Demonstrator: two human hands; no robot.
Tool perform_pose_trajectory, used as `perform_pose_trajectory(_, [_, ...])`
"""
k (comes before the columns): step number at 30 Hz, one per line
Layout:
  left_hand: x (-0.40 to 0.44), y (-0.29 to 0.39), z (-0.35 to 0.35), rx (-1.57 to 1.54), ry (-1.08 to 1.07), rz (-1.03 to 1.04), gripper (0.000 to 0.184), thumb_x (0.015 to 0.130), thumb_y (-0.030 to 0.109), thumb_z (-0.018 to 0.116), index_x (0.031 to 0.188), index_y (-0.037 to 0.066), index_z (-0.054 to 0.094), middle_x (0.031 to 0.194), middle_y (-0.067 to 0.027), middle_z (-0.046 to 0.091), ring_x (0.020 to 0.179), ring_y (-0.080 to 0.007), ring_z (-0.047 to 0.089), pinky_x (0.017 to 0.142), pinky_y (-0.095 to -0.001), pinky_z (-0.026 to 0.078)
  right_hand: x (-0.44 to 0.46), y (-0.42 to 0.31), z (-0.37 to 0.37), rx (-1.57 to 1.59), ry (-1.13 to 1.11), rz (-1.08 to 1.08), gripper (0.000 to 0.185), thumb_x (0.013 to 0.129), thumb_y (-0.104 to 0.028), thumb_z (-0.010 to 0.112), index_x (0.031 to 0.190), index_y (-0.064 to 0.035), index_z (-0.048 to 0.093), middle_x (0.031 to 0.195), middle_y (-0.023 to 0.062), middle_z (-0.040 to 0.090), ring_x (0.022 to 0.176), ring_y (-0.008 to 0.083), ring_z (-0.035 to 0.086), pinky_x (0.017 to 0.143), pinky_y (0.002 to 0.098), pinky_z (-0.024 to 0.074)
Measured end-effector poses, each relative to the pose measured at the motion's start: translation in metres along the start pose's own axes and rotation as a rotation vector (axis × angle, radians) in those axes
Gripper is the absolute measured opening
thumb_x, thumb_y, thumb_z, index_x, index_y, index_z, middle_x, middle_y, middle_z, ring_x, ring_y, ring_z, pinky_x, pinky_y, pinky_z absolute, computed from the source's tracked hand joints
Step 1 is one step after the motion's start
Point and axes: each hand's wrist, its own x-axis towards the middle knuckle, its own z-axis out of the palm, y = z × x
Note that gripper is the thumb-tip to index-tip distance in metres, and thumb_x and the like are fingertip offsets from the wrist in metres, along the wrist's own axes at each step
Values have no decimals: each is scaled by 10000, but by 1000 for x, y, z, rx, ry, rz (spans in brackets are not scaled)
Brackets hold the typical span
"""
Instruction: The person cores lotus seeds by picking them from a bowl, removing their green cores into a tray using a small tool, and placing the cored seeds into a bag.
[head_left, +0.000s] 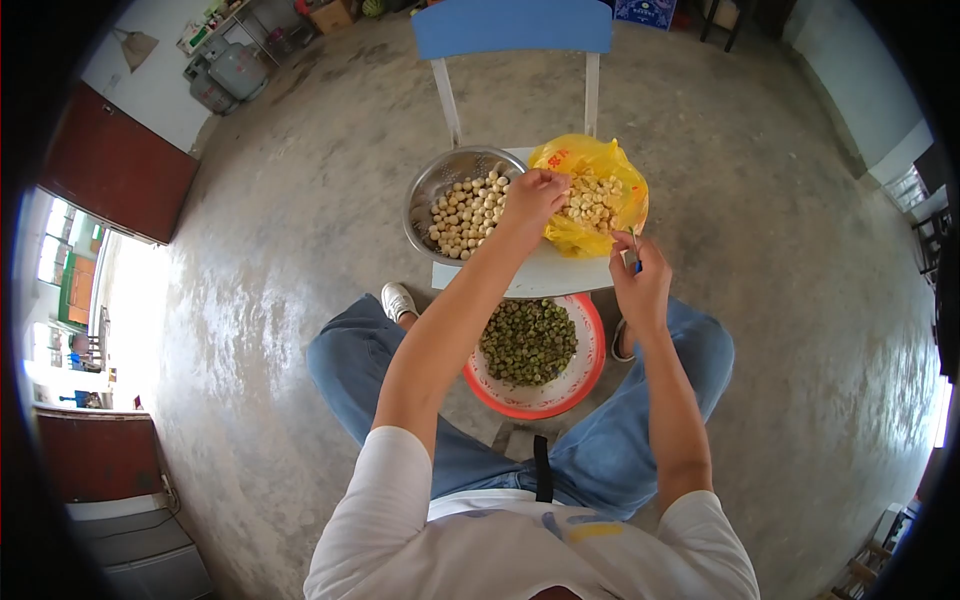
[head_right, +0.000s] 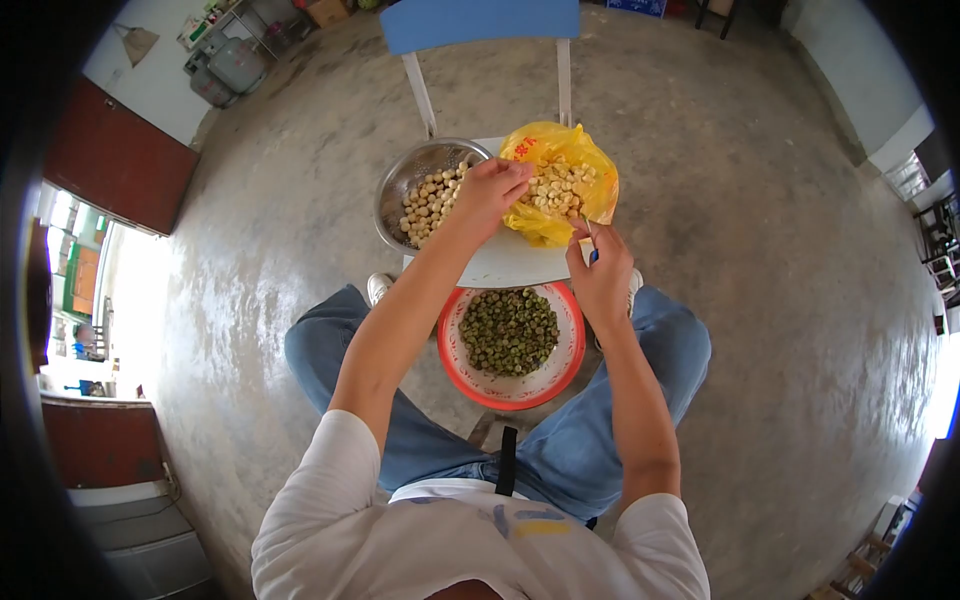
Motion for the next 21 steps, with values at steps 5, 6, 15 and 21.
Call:
perform_pose_trajectory(5, [-105, -19, -25, 83, -24, 42, 198, 912, 153, 534, 909, -37, 590, 903, -69, 629, 768, -128, 609, 678, -252, 500, -17, -16, -7, 54, -367, 86, 140, 741, -81, 647, 870, -29, 625, 719, 91, 605, 673, 247, 598, 585, 330, 449])
perform_pose_trajectory(6, [-120, -47, -40, 154, -22, 24, 210, 915, 183, 534, 937, -9, 617, 890, -72, 627, 739, -139, 603, 668, -261, 493, -23, -16, -6, 60, -471, 73, 131, 748, -111, 653, 848, -34, 620, 702, 88, 602, 664, 249, 596, 575, 332, 448])
perform_pose_trajectory(15, [-175, -160, -109, 1067, -132, 138, 314, 646, 111, 723, 938, 14, 665, 796, -118, 646, 715, -211, 612, 675, -306, 485, -73, 0, 27, -448, -1078, -159, 107, 854, -149, 485, 849, -53, 534, 695, 169, 605, 700, 337, 619, 589, 459, 483])
perform_pose_trajectory(21, [-134, -36, -103, 756, 187, 168, 169, 783, 74, 637, 939, 12, 653, 683, -53, 642, 644, -115, 609, 561, -257, 480, -107, 23, 36, -475, -1138, -373, 150, 798, -121, 494, 890, -73, 602, 699, 144, 622, 684, 311, 634, 557, 426, 500])
